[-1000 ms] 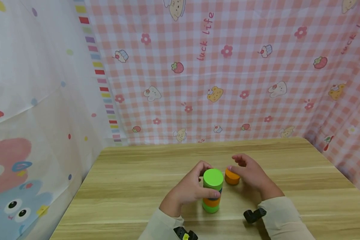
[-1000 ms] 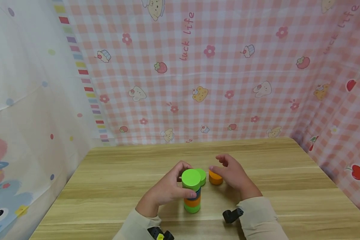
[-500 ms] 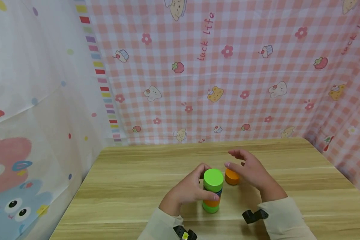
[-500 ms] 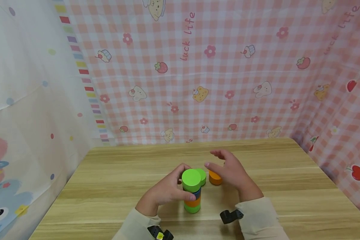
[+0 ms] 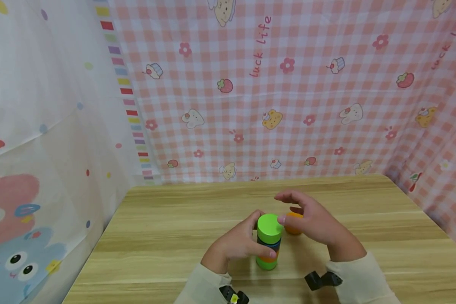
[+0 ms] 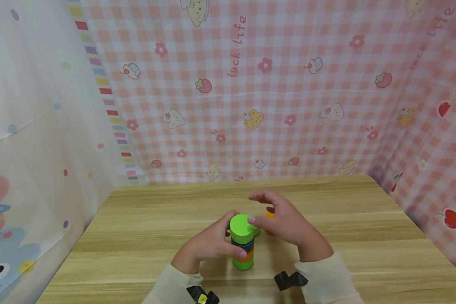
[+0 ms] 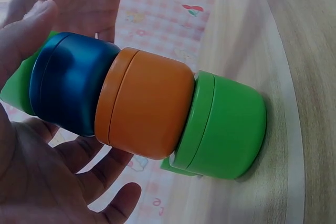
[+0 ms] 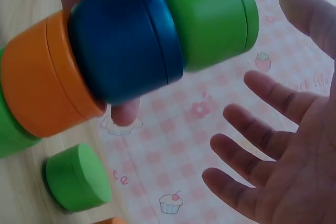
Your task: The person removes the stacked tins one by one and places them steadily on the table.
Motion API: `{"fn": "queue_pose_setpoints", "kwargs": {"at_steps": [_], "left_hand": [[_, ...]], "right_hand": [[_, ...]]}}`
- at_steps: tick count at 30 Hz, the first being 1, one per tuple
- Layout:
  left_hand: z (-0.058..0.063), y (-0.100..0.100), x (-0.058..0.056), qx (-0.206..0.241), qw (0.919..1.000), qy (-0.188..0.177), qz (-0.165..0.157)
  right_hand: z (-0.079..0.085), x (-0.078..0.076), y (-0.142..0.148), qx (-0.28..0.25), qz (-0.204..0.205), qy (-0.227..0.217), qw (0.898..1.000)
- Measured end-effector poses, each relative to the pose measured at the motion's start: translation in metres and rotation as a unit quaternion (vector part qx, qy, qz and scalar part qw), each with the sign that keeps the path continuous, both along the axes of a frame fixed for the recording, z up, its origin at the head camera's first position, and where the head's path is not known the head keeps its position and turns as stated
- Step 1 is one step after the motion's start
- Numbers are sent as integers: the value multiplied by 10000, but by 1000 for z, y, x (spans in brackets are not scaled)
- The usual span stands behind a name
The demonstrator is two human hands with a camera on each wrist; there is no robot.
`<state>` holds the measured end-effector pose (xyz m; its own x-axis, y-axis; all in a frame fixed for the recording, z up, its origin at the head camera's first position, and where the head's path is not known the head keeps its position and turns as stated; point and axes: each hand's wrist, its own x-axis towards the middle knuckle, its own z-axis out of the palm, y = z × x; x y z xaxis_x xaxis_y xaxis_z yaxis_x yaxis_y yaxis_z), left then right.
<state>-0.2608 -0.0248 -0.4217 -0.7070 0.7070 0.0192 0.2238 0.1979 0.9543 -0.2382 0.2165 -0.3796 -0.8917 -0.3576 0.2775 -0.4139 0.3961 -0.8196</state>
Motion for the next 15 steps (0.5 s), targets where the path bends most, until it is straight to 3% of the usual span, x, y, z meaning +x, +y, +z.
{"fn": "queue_pose_setpoints", "kwargs": {"at_steps": [6, 15], "left_hand": [[0, 0, 0, -43, 10000, -11, 7], [0, 0, 1, -100, 9999, -43, 95]], "right_hand": [[-1, 0, -1, -105, 687, 45, 9976], [-6, -3, -3, -204, 1123, -280, 9931]]}}
